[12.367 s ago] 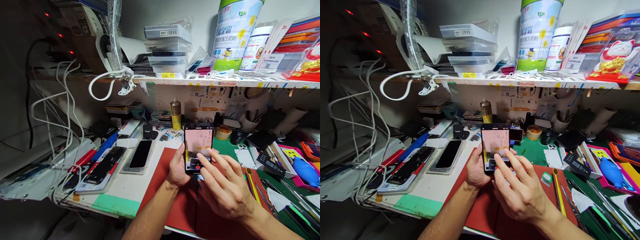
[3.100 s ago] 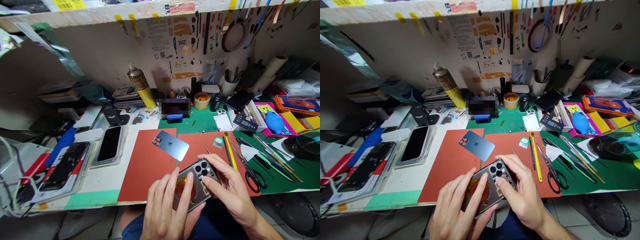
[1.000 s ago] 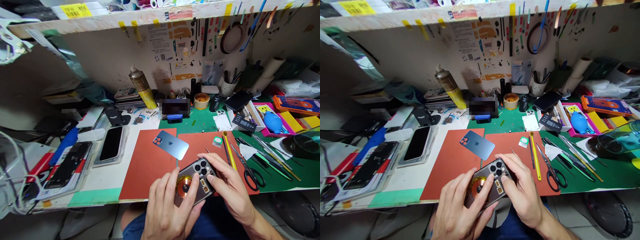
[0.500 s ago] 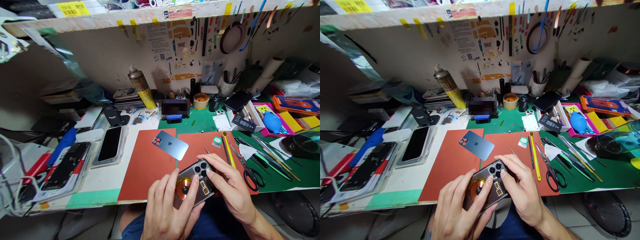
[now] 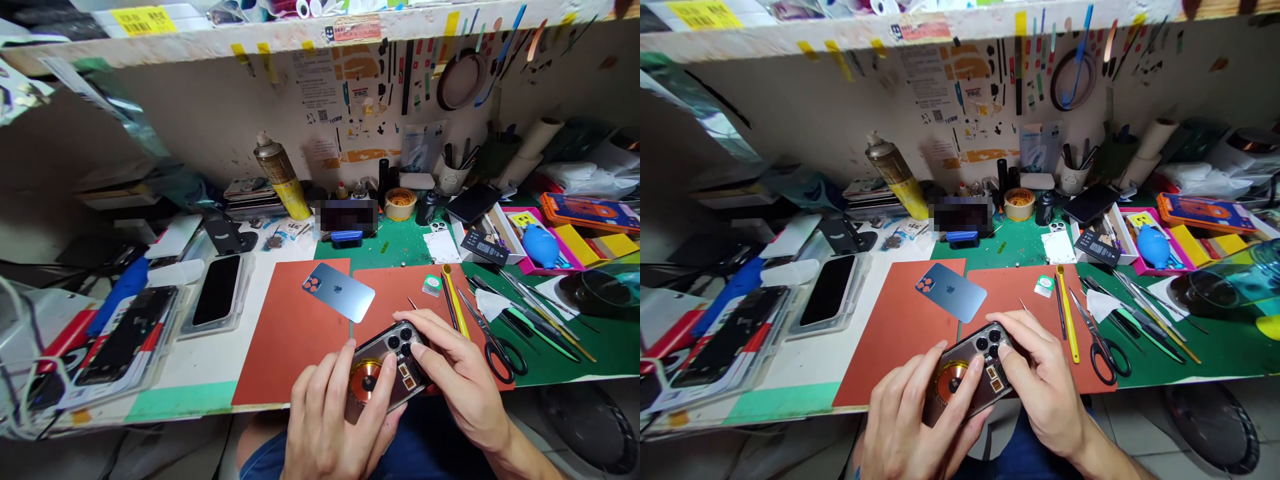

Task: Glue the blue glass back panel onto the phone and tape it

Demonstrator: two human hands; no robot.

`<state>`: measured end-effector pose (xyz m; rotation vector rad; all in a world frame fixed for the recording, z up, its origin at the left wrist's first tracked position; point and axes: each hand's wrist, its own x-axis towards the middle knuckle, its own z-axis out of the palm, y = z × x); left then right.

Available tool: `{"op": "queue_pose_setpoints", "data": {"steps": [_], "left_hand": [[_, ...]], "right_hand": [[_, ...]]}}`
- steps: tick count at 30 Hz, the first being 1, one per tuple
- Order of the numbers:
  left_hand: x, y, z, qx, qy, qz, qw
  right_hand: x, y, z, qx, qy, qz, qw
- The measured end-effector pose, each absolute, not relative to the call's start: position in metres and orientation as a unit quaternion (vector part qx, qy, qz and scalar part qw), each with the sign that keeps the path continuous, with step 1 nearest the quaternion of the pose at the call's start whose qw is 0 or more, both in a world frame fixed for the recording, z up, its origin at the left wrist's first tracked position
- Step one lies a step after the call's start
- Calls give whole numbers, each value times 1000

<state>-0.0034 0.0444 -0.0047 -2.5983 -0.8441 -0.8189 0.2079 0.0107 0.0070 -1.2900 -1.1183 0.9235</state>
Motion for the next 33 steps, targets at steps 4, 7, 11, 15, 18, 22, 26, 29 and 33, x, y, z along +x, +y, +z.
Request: {"op": "queue_pose_setpoints", "data": {"steps": [4,7,11,15,18,22,26,29,33], "left_hand": [[-4,46,-7,-899,-286,-291,161],[-2,45,-9,-893,-293,-301,161],[0,44,-11,-886,-299,-311,168],[3,44,-15,-873,-306,-338,174],[5,44,-18,-866,-307,-352,177],[7,43,-19,-858,-313,-363,185],[8,43,-20,-852,-312,-369,202],[9,44,-20,-847,-315,-377,205],[10,44,-21,-846,-308,-381,210]], "right_hand": [[207,11,7,-547,-471,395,568],[206,10,7,-544,-469,398,570],[205,9,6,-538,-461,406,578],[204,9,6,-527,-456,410,589],[205,9,7,-525,-455,407,593],[205,8,9,-526,-445,410,597],[203,8,10,-524,-423,425,605],[202,9,10,-526,-416,425,607],[202,10,10,-524,-408,430,611]]}}
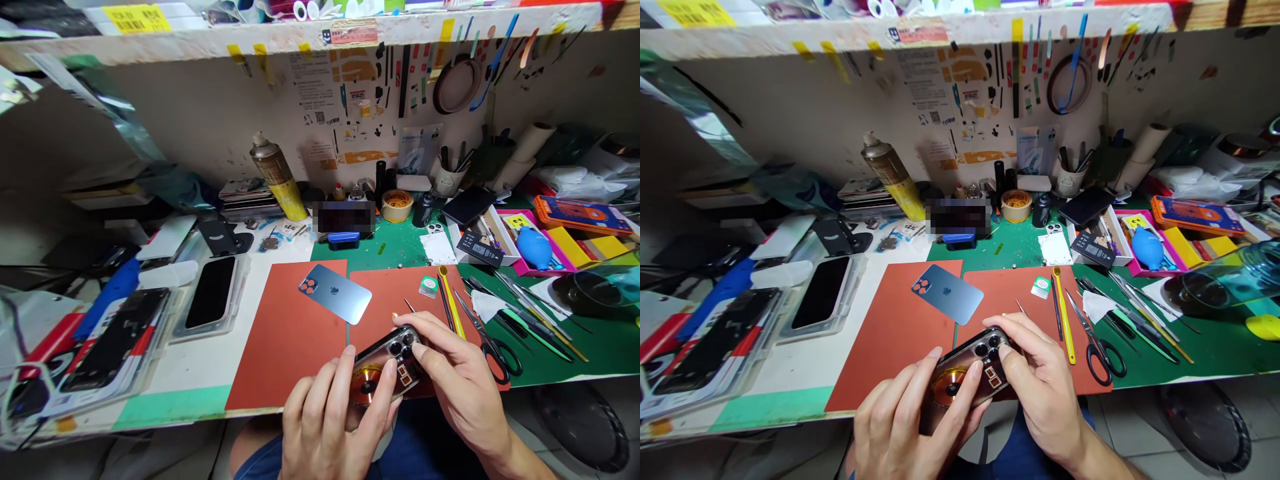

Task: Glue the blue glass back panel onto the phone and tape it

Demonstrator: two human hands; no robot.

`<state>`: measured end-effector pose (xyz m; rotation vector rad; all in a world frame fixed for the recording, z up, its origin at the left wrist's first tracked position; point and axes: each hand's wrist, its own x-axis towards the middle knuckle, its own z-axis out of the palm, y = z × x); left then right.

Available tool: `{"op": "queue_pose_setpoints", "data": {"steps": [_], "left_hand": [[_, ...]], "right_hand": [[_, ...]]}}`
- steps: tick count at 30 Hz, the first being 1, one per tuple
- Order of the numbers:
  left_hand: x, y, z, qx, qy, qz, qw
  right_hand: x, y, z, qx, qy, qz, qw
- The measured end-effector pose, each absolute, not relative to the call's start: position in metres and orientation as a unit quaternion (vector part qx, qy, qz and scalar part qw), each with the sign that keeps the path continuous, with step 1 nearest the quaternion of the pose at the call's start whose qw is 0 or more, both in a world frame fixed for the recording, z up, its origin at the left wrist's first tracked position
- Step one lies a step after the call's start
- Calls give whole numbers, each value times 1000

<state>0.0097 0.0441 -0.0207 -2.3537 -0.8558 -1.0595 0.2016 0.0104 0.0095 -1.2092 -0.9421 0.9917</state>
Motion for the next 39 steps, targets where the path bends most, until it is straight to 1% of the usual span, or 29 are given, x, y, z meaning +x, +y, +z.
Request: {"op": "queue_pose_setpoints", "data": {"steps": [7,14,20,29,39], "left_hand": [[5,46,-16,-872,-299,-339,188],[3,46,-11,-883,-300,-325,156],[6,45,-14,-874,-306,-348,144],[6,46,-14,-879,-303,-341,136],[5,46,-13,-882,-298,-341,130]], "right_hand": [[202,12,7,-529,-399,437,608],[203,12,7,-517,-410,448,604],[199,18,13,-554,-392,419,604],[205,12,1,-522,-395,451,607],[206,11,2,-529,-433,416,600]]}}
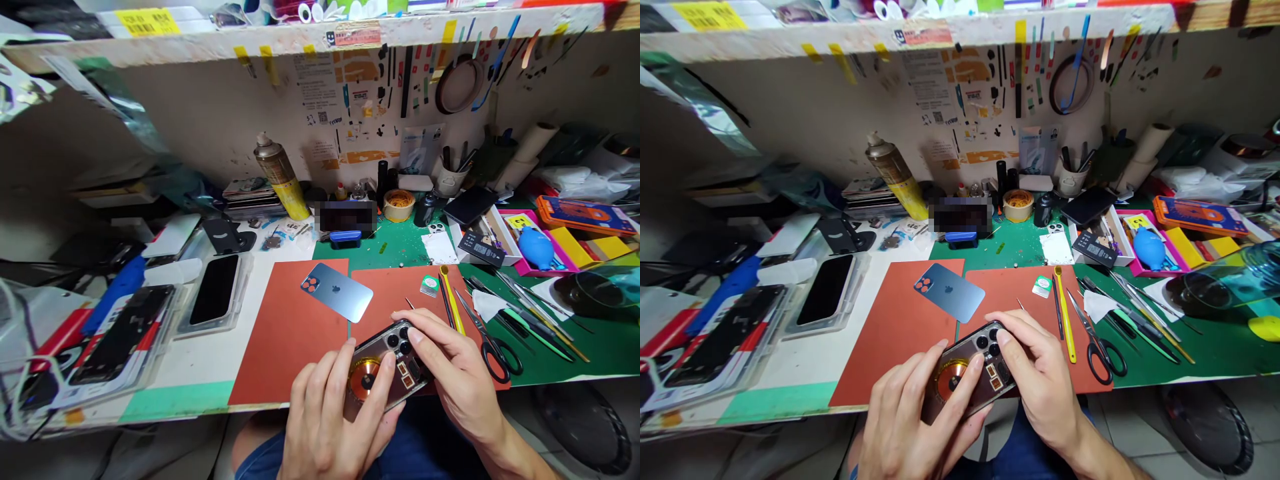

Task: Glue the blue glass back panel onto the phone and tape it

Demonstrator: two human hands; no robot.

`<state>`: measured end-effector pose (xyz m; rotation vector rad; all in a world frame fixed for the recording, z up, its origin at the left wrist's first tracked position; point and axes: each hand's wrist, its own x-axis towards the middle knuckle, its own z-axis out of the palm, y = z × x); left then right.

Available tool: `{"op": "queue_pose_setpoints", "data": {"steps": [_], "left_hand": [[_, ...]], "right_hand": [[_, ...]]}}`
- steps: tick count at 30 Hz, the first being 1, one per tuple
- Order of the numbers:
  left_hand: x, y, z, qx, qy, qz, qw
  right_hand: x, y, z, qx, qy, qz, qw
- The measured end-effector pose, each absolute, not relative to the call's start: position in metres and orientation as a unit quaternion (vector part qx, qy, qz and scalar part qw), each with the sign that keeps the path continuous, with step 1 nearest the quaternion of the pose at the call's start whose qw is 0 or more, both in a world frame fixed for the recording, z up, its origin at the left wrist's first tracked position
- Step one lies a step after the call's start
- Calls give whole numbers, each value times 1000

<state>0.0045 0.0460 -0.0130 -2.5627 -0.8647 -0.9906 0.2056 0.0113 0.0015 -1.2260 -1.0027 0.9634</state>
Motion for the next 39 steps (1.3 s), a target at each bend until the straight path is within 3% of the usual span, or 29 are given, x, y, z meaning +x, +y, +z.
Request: {"op": "queue_pose_setpoints", "data": {"steps": [12,20,22,26,28,31,39], "left_hand": [[3,47,-1,-900,-286,-288,161],[-4,56,2,-901,-285,-304,120],[-7,66,-3,-882,-311,-354,-8],[-4,92,-11,-614,-346,-435,-560],[2,106,-12,-404,-313,-414,-753],[10,121,-13,-273,-243,-415,-833],[12,127,-12,-255,-176,-449,-838]], "right_hand": [[192,19,10,-588,-406,381,587],[205,10,0,-503,-378,436,644],[210,7,-5,-547,-359,357,667],[214,4,-5,-635,-440,150,617],[211,5,-1,-609,-521,103,589],[200,11,2,-515,-641,59,567],[186,19,-10,-411,-748,-15,521]]}}
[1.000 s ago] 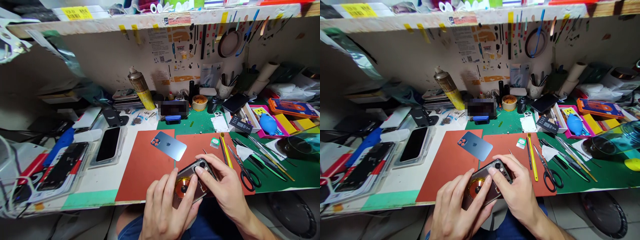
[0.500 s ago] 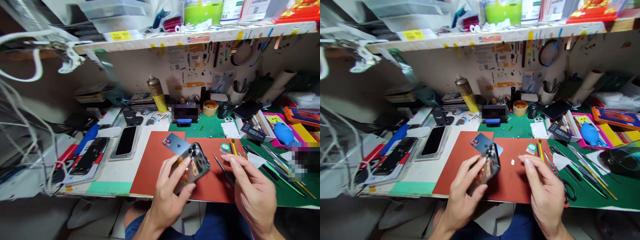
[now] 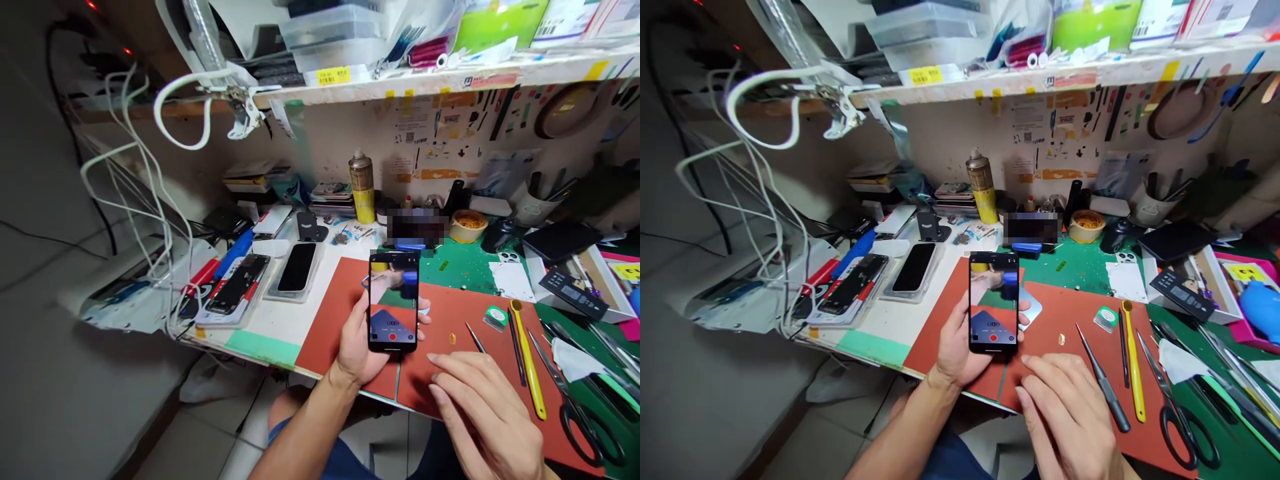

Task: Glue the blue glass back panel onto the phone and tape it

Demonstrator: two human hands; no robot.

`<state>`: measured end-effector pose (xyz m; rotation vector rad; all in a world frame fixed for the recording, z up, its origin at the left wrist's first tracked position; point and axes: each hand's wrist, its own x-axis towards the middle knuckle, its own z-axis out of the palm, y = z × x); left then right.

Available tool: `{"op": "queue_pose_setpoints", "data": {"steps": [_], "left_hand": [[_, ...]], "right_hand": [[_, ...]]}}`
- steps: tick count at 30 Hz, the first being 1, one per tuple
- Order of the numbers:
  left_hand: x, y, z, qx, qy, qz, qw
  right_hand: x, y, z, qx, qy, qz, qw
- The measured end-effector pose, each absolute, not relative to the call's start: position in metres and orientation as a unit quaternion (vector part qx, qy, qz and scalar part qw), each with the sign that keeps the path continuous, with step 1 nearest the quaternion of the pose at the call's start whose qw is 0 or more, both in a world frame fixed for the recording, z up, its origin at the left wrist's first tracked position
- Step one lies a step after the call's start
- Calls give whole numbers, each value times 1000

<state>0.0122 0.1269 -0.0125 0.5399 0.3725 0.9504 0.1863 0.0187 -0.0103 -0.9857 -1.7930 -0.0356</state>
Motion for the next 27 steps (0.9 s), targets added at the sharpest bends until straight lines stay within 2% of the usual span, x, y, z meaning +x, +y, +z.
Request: {"op": "queue_pose_setpoints", "data": {"steps": [7,11,20,27], "left_hand": [[37,162,43,383,94,389,833],[57,180,63,390,66,417,818],[52,188,44,361,67,438,821],[46,189,38,298,83,448,839]], "right_hand": [[199,38,37,-376,-778,-150,480],[197,61,55,-375,-775,-212,462],[183,85,51,-370,-777,-261,438],[173,94,57,-442,-763,-294,368]]}}
